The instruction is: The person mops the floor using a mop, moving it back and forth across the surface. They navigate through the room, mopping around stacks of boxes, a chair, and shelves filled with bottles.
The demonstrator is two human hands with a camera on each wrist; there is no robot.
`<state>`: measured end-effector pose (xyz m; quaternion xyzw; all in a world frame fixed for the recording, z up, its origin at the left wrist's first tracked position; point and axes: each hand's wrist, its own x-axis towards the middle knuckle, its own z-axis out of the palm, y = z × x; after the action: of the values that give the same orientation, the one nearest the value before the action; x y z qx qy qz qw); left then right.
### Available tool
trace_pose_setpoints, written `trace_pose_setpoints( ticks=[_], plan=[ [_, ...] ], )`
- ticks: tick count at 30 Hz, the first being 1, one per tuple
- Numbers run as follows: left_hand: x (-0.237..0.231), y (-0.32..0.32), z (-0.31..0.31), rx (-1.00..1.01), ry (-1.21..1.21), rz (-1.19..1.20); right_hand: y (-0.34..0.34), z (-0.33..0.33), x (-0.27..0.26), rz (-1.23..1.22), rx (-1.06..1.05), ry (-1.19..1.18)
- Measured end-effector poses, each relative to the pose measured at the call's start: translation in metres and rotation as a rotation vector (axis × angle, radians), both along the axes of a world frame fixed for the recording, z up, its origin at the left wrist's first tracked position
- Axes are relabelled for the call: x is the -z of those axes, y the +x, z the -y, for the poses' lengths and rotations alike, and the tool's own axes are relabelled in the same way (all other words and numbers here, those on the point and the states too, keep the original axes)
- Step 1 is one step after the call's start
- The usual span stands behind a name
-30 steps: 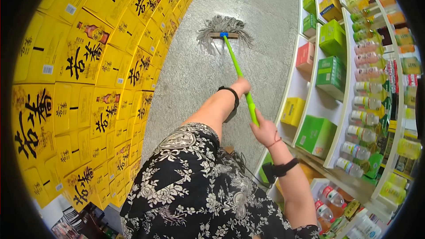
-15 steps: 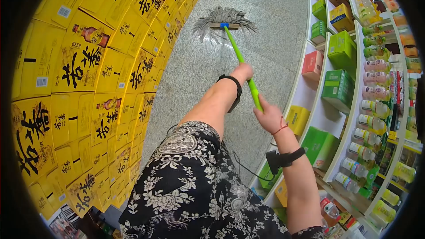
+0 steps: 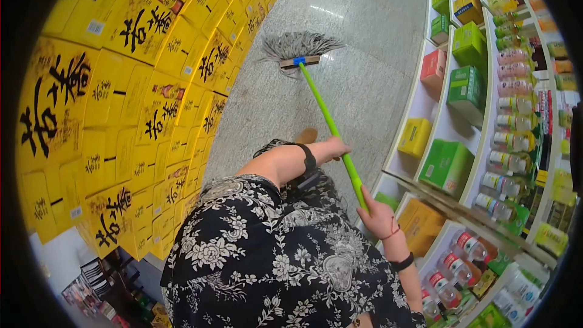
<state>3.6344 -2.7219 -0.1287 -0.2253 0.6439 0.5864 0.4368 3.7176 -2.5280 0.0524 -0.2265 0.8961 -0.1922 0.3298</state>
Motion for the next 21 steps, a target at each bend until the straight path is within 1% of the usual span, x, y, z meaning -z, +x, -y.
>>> trace_pose_setpoints(
  ticks=[1, 2, 4, 5, 7, 8, 10, 13, 15, 17, 19, 21],
  plan=[
    [-0.003, 0.022, -0.009, -0.033, 0.003, -0.009, 0.018, -0.01, -0.006, 0.002, -0.001, 0.015],
    [-0.011, 0.04, -0.013, -0.023, 0.0, -0.001, 0.036, -0.019, -0.013, 0.007, -0.001, 0.03],
    [-0.034, 0.069, -0.018, 0.058, 0.15, 0.078, 0.063, -0.035, -0.029, 0.021, 0.039, 0.027],
    [-0.039, 0.079, -0.021, 0.066, 0.145, 0.083, 0.075, -0.046, -0.031, 0.013, 0.047, -0.005],
    [-0.045, 0.095, -0.029, 0.177, 0.17, 0.203, 0.095, -0.056, -0.043, 0.02, 0.074, -0.032],
    [-0.044, 0.104, -0.029, 0.176, 0.169, 0.206, 0.103, -0.057, -0.05, 0.022, 0.074, -0.033],
    [-0.038, 0.116, -0.03, 0.264, 0.192, 0.153, 0.113, -0.059, -0.06, 0.051, 0.063, 0.033],
    [-0.037, 0.125, -0.027, 0.299, 0.149, 0.15, 0.124, -0.054, -0.059, 0.045, 0.063, 0.03],
    [-0.026, 0.124, -0.027, 0.27, 0.127, 0.154, 0.122, -0.048, -0.053, 0.036, 0.068, 0.034],
    [-0.022, 0.12, -0.023, 0.248, 0.112, 0.161, 0.118, -0.042, -0.047, -0.002, 0.151, -0.015],
    [-0.019, 0.108, -0.012, 0.235, 0.112, 0.084, 0.109, -0.028, -0.039, -0.006, 0.153, -0.009],
    [0.006, 0.092, -0.002, 0.201, 0.09, 0.085, 0.095, -0.007, -0.028, -0.011, 0.149, -0.001]
  ],
)
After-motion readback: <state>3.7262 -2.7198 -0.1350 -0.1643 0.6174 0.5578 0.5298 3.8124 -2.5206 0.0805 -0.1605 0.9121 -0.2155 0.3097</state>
